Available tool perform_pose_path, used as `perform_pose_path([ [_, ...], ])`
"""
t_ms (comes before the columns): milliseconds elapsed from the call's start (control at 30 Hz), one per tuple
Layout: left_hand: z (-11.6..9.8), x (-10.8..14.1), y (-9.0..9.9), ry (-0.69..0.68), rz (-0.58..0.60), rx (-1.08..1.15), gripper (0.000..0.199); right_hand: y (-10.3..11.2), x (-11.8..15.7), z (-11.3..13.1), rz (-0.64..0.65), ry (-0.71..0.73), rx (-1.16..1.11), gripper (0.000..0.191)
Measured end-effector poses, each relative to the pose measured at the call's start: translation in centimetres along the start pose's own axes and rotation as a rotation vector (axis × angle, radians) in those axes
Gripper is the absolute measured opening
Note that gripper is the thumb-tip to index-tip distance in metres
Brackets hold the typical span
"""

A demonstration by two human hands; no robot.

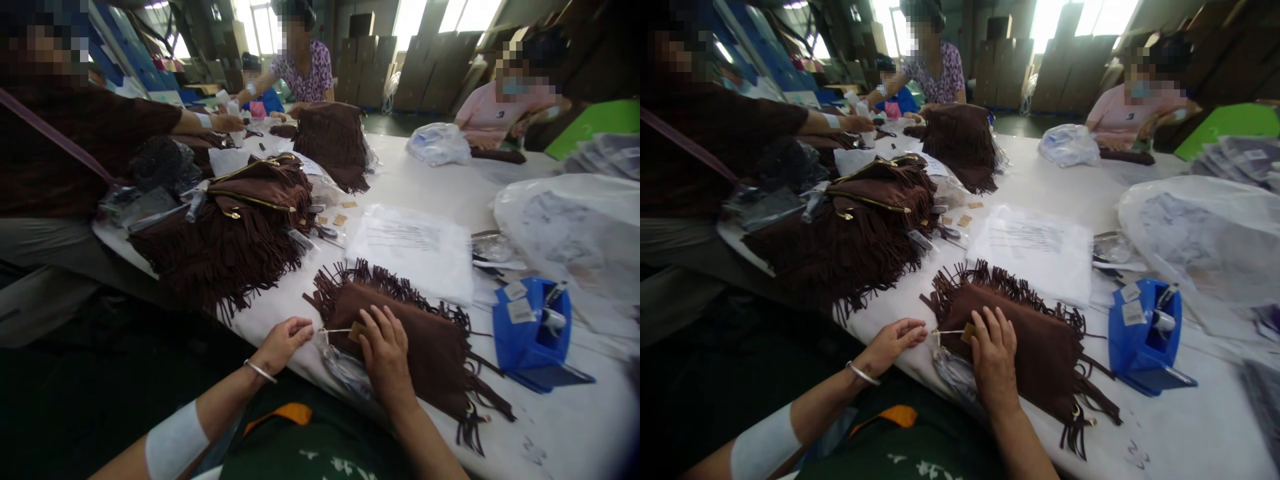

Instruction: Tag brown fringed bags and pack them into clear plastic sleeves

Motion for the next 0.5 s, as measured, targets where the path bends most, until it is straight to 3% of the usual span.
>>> perform_pose_path([
  [100,0.5,0.1,-0.6,0.056,0.01,0.167,0.061,-0.7,0.7,1.6,0.124,0.091,0.127,0.04],
  [233,-0.1,0.1,-1.2,0.113,0.023,0.312,0.055,-1.1,1.8,3.5,0.107,0.05,0.216,0.089],
  [300,-0.3,0.1,-1.4,0.105,0.026,0.368,0.052,-1.5,2.3,4.0,0.079,0.106,0.218,0.101],
  [400,-0.1,0.1,-1.8,0.101,0.019,0.483,0.051,-3.2,2.6,3.3,-0.005,0.156,0.217,0.099],
  [500,0.6,-0.3,-2.2,0.091,-0.027,0.611,0.05,-6.5,2.0,1.0,-0.22,0.101,0.248,0.075],
])
Point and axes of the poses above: each hand's wrist, its own x-axis away from the middle knuckle, its own y-axis out of the back of the hand, z = x × y, the point moved 4 cm from there along -x, towards the middle knuckle, and after that the axes turned 15 degrees about z, right-handed, at the moved point
